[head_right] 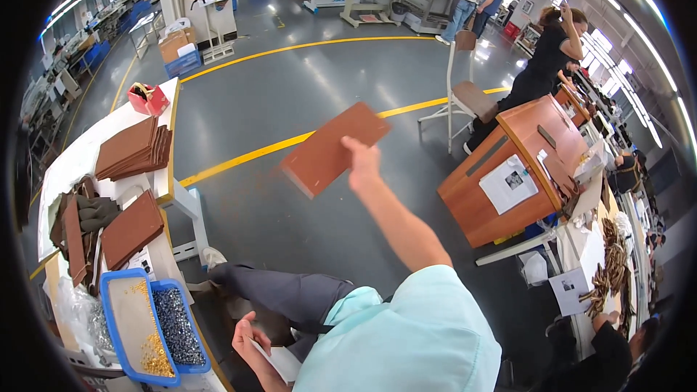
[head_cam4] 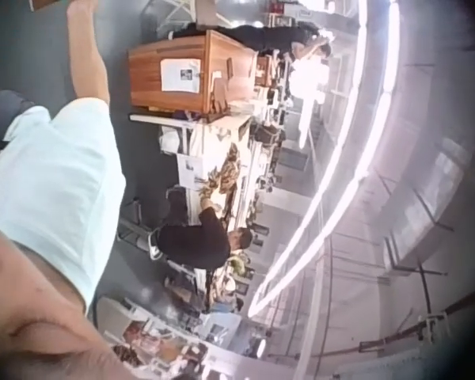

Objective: The person is attaching metal studs to leather panels using a riveting or assembly machine in a factory setting.

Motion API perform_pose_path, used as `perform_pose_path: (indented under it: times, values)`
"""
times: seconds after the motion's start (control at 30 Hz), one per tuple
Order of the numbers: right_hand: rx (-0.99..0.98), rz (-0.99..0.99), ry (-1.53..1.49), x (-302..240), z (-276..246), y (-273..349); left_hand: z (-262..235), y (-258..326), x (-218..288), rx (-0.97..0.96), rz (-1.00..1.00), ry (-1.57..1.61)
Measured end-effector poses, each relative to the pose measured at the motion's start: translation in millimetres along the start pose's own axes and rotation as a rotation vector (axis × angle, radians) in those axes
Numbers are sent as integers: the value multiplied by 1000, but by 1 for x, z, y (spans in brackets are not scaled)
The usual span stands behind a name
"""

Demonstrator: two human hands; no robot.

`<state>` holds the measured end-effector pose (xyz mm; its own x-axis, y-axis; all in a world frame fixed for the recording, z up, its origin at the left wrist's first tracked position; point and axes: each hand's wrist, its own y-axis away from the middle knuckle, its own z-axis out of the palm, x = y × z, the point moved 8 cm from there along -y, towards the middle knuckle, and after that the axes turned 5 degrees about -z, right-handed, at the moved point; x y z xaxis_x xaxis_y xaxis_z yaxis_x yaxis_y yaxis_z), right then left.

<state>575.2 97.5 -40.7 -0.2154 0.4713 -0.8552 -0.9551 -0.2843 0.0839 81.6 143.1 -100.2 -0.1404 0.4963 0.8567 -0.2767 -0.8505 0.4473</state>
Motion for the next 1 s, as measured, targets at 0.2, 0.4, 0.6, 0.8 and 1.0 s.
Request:
perform_pose_path:
  times: [0.2,0.4,0.6,0.8,1.0]
  values:
    - [85,-243,-1,-61,-48,-21,-20,-15,-13,-11,39,-11]
    - [110,-297,15,-80,-71,-33,-27,-15,-20,23,37,-3]
    - [174,-287,4,-98,-98,-50,-34,-11,-23,69,24,30]
    - [373,-157,114,-125,-230,-104,-46,-17,-30,63,54,25]
    - [1005,-562,846,-329,-440,-51,-37,-32,-29,11,28,26]
